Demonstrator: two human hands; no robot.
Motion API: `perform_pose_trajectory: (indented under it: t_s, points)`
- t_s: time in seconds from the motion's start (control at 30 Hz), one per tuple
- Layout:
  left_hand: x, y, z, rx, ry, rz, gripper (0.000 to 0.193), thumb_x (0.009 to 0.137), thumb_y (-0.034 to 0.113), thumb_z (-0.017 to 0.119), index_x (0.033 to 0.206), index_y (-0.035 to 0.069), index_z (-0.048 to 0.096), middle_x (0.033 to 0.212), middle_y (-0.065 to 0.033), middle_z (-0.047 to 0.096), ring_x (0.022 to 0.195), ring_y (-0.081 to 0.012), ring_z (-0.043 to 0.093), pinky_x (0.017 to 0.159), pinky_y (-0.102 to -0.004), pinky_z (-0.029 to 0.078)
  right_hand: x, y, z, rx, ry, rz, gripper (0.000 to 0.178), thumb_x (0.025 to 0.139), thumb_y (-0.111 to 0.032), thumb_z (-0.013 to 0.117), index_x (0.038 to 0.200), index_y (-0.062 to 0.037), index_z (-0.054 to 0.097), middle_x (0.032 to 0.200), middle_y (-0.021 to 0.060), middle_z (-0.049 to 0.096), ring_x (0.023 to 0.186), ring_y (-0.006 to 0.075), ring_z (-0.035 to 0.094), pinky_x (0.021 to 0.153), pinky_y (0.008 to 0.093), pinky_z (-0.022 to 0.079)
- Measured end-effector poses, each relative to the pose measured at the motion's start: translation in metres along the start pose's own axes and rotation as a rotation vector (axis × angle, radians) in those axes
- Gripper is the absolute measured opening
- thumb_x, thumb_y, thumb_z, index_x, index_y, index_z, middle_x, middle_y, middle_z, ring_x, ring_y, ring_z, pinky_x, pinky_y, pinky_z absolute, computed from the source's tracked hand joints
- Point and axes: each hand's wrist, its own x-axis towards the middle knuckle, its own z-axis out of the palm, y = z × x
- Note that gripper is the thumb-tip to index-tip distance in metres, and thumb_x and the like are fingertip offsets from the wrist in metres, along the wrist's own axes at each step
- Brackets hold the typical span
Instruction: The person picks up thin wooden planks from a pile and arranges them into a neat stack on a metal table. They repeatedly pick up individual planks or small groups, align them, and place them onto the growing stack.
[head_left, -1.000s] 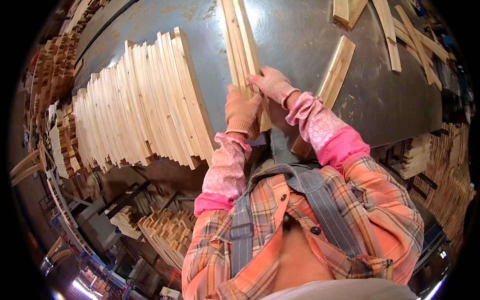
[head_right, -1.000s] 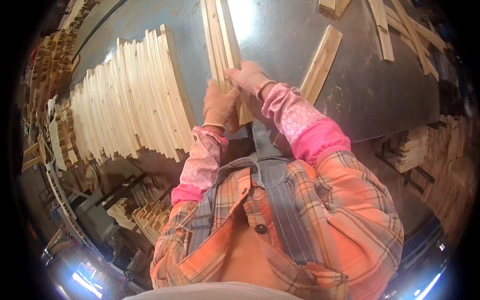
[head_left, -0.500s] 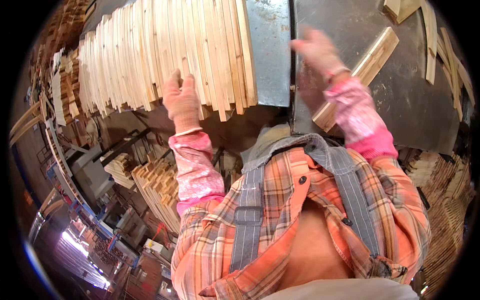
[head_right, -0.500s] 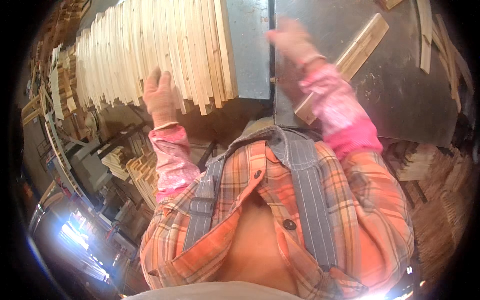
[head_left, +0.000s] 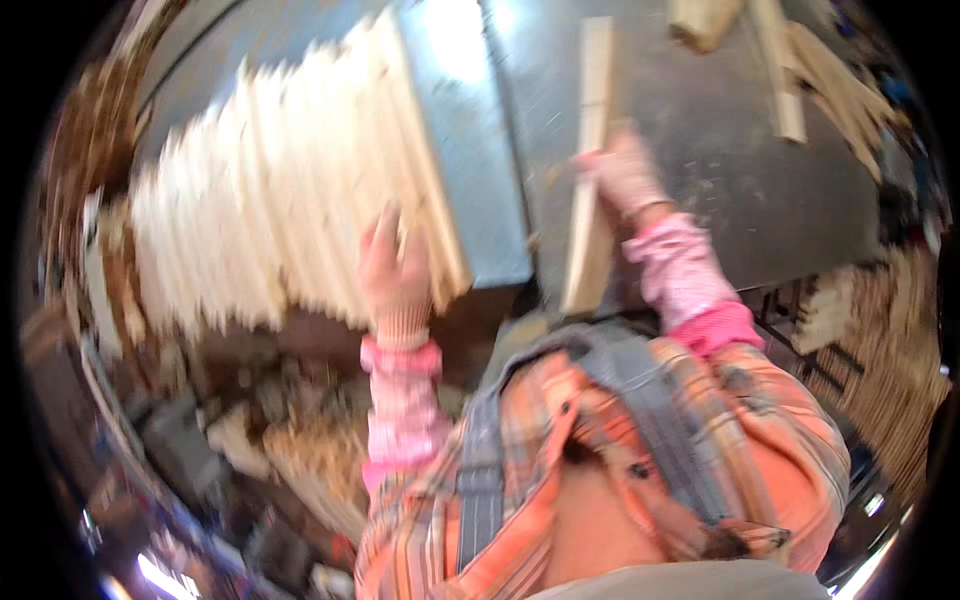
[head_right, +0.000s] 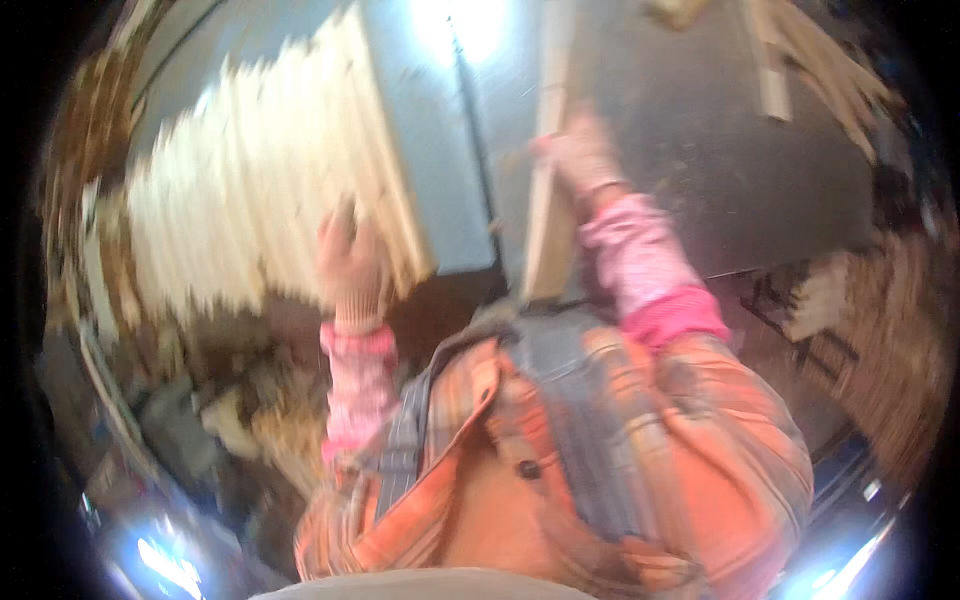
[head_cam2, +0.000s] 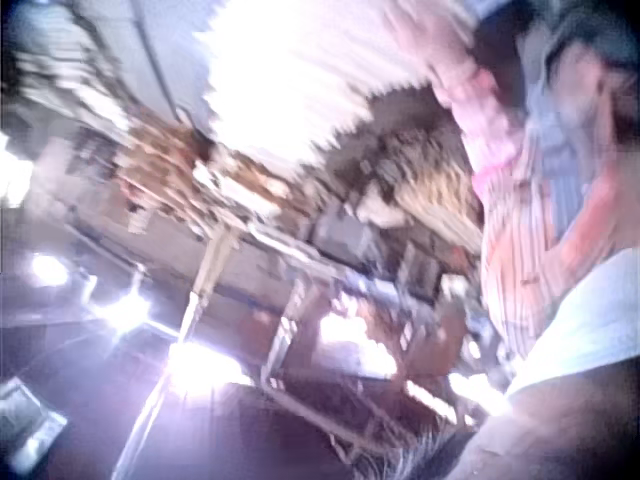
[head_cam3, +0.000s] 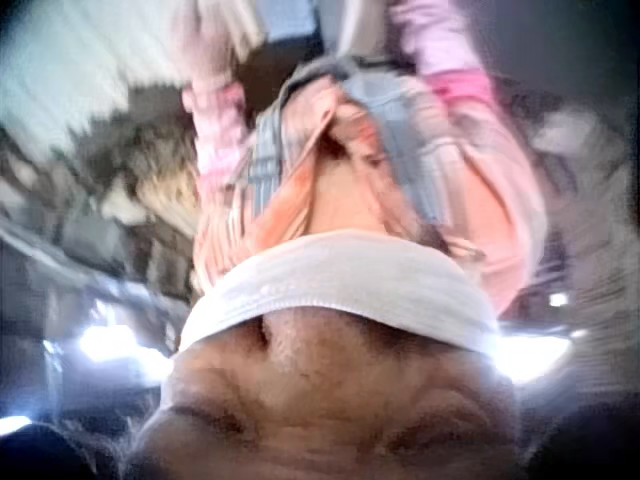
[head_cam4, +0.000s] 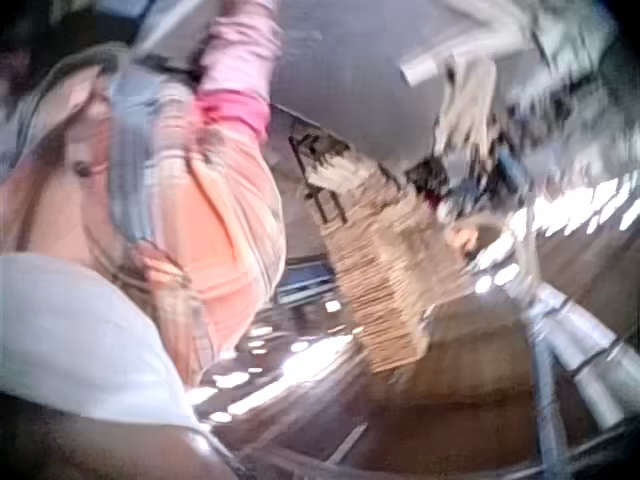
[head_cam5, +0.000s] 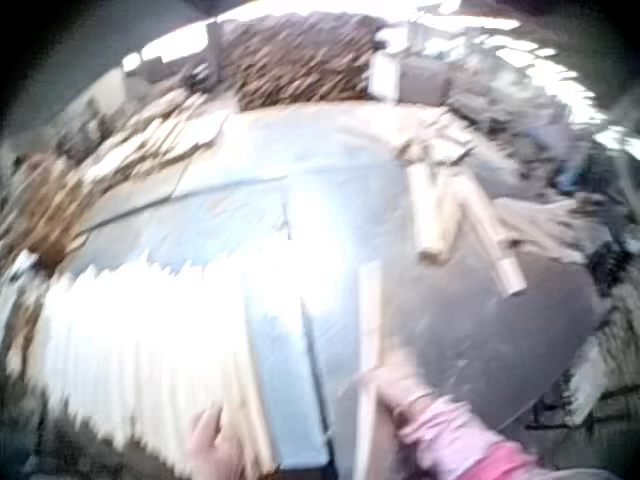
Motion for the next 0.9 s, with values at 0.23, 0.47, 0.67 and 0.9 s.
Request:
perform_pose_trajectory:
  t_s: [0.23, 0.47, 0.67, 0.9]
  points:
    - [0.037, 0.054, 0.05, 0.086, -0.014, 0.319, 0.057, 0.085, 0.016, 0.076, 0.136, -0.004, 0.061, 0.134, -0.0286, 0.062, 0.126, -0.0444, 0.058, 0.108, -0.0487, 0.047, 0.073, -0.116, 0.134, -0.319, -0.452, -0.613, 0.037, 0.081, -0.035, 0.072, 0.095, -0.0019, 0.079, 0.095, 0.0254, 0.074, 0.091, 0.0405, 0.074, 0.082, 0.0466, 0.059]
    - [0.043, 0.036, 0.091, 0.55, -0.212, 0.201, 0.068, 0.083, 0.022, 0.075, 0.14, -0.007, 0.053, 0.143, -0.0307, 0.054, 0.136, -0.0459, 0.048, 0.116, -0.0489, 0.039, 0.078, -0.065, 0.003, -0.101, -0.344, -0.502, 0.058, 0.088, -0.034, 0.067, 0.131, 0.0031, 0.064, 0.119, 0.0278, 0.07, 0.113, 0.0417, 0.068, 0.1, 0.0471, 0.053]
    - [0.135, 0.153, 0.168, 0.194, -0.082, 0.298, 0.067, 0.085, 0.021, 0.077, 0.141, -0.008, 0.053, 0.143, -0.0297, 0.055, 0.135, -0.0447, 0.051, 0.114, -0.0463, 0.041, 0.209, -0.009, -0.268, -0.187, 0.366, 0.005, 0.068, 0.08, -0.045, 0.083, 0.131, -0.0062, 0.059, 0.124, 0.0203, 0.069, 0.115, 0.0346, 0.07, 0.095, 0.0455, 0.057]
    - [0.271, 0.35, 0.392, 0.111, -0.294, 0.165, 0.089, 0.083, 0.042, 0.08, 0.146, -0.01, 0.045, 0.141, -0.0322, 0.056, 0.134, -0.0441, 0.053, 0.114, -0.0444, 0.042, 0.362, 0.134, -0.431, -0.214, 0.443, 0.217, 0.087, 0.078, -0.042, 0.085, 0.143, 0.0018, 0.048, 0.142, 0.0226, 0.059, 0.133, 0.0334, 0.058, 0.106, 0.0439, 0.051]
